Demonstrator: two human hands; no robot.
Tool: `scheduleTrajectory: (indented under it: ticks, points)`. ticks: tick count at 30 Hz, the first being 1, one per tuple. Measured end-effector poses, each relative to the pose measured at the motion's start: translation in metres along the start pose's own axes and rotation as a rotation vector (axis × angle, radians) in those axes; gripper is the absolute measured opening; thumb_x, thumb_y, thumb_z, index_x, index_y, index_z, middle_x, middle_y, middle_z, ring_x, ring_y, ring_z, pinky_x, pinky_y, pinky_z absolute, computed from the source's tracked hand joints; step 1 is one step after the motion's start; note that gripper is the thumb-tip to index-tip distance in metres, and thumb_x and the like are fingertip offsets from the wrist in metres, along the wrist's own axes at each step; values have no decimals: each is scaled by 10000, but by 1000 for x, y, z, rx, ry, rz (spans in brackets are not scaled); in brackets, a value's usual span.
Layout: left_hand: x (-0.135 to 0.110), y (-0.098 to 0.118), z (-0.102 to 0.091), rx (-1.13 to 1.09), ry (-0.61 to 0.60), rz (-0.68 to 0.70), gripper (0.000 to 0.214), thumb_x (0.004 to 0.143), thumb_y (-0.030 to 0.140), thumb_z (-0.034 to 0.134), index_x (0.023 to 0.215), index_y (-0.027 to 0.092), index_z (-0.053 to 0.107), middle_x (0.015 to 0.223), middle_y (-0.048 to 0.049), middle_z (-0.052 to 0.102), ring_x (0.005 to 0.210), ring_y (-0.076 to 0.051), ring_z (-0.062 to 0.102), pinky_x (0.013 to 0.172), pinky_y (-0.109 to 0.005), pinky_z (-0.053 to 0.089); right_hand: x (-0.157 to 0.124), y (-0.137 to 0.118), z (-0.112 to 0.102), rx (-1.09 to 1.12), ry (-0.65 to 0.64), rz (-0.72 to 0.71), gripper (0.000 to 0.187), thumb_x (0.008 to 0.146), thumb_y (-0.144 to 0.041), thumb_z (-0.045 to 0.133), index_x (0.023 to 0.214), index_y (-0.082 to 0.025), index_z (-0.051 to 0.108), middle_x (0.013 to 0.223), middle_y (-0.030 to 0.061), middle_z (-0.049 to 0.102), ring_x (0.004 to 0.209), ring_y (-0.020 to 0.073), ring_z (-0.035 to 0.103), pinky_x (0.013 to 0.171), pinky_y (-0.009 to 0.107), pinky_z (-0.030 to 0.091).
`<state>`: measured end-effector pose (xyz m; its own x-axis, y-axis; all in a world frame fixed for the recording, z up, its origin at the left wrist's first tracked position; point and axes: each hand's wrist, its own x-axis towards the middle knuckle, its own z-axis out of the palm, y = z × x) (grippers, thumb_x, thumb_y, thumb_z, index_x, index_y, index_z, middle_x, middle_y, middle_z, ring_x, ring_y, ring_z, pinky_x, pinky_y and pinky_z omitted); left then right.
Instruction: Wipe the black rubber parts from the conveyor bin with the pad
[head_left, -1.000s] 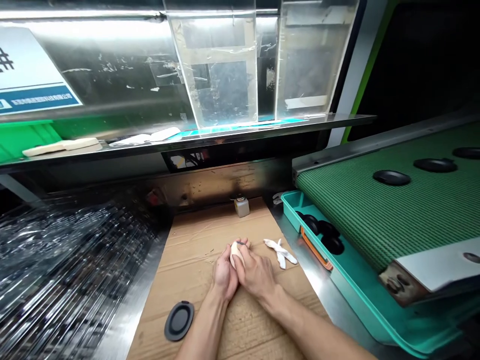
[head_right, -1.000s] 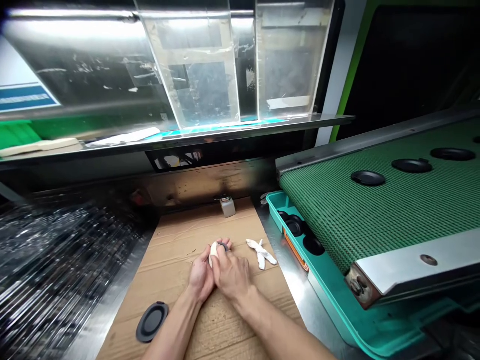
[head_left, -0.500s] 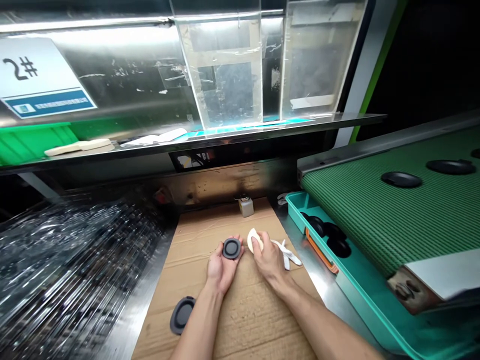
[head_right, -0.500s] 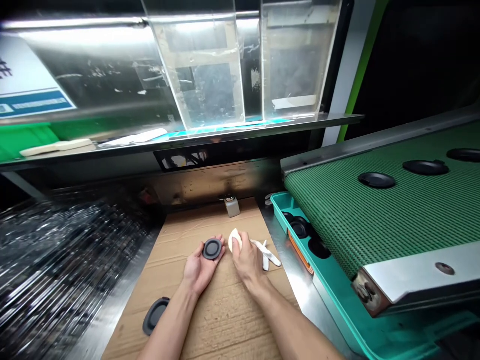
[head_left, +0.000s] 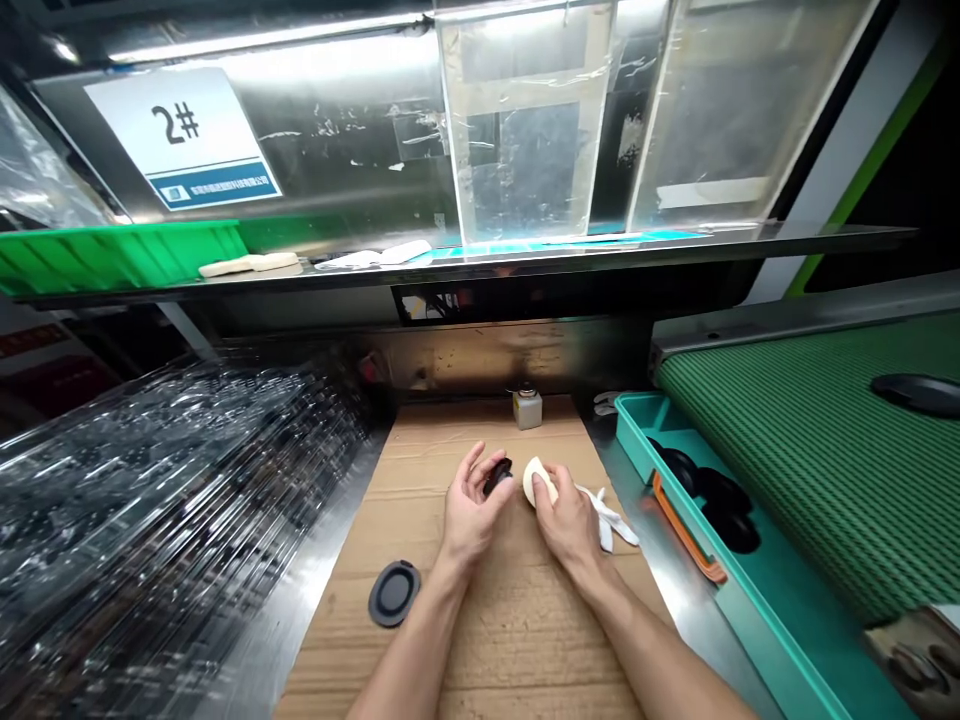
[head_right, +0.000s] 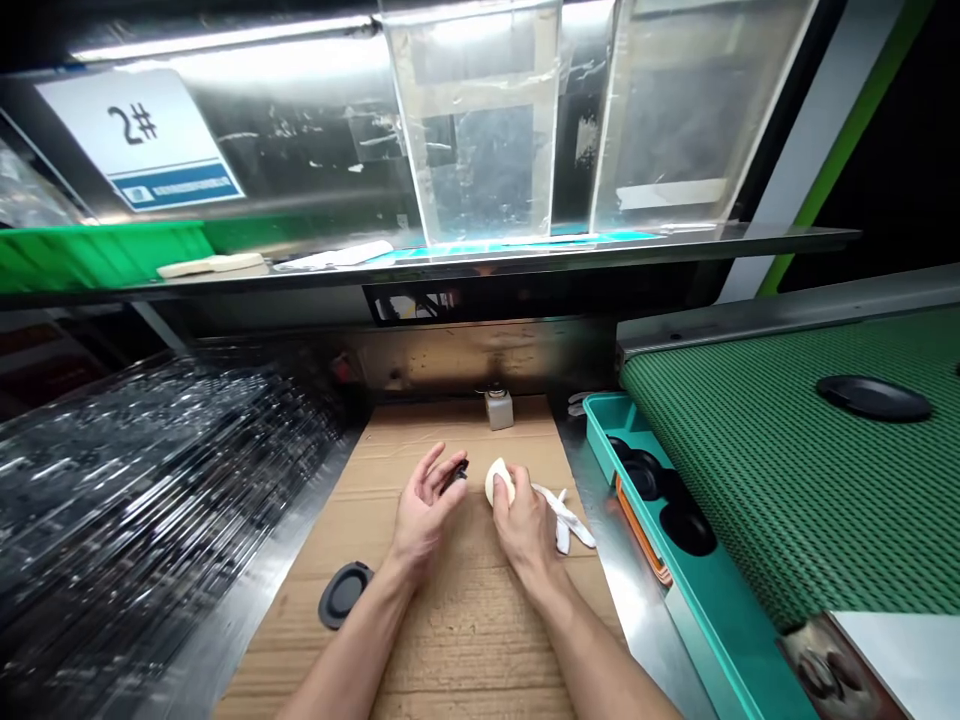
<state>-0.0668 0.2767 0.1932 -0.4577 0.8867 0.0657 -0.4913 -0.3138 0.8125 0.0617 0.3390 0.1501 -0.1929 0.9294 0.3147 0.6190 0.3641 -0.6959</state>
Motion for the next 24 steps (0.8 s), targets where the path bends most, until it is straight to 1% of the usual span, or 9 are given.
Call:
scheduleTrajectory:
  ticks: [3,6,8,13,16,19,21,22,24]
  points:
    - [-11,1,9,90,-25,146,799,564,-67,738,1278,227,530,1304,-105,561,1267,-233,464,1049,-285,356,0,1,-1,4,-10,-2,365,954,-447,356,1169,-215,538,983,74,694,941,236,643,774,297,425]
    - [-19,-2,13,147,-62,236,820,559,-46,750,1298,221,516,1393,-115,470,1323,-253,391,1090,-306,317,0,2,-1,2,-27,9,379,951,-461,351,1169,-216,541,988,73,694,910,232,649,742,293,426]
    - [-21,-5,11,272,-75,317,870,577,6,773,1354,224,448,1419,-120,434,1302,-257,413,1100,-330,312,1,2,-2,-3,-35,18,380,945,-468,358,1166,-221,544,997,71,694,895,233,650,719,292,424]
    - [-13,-15,0,808,-148,584,985,694,168,751,1475,256,159,1448,-141,362,1235,-238,470,1056,-410,386,1,1,-4,-7,-58,35,370,930,-484,385,1158,-240,543,956,53,701,844,233,650,673,288,414]
    - [-11,-16,-5,924,-188,660,968,746,209,714,1484,285,92,1456,-147,340,1230,-234,472,1031,-408,414,0,0,-4,-15,-64,52,374,927,-495,384,1155,-246,543,951,50,701,787,227,646,645,288,403]
    - [-14,-14,-3,905,-195,656,911,757,248,707,1474,299,148,1460,-142,342,1222,-242,479,1025,-412,415,1,2,-4,-7,-65,57,379,921,-502,389,1149,-245,550,958,54,701,801,234,645,653,295,411]
    - [-17,-14,1,815,-163,583,839,770,277,698,1459,304,220,1461,-127,355,1240,-244,466,1050,-412,384,2,4,-2,43,-54,75,389,913,-515,396,1138,-242,559,962,56,701,844,244,645,683,306,430]
    - [-17,-14,4,733,-125,510,789,789,298,678,1451,306,249,1461,-118,360,1249,-240,460,1060,-408,371,3,5,-2,92,-33,93,403,909,-525,398,1138,-235,560,975,61,699,870,247,644,704,313,442]
    - [-17,-19,8,488,-1,286,664,845,361,607,1430,301,299,1439,-108,394,1237,-231,479,1039,-402,391,1,3,0,224,19,131,454,905,-546,388,1161,-206,550,1015,82,691,910,247,640,741,323,465]
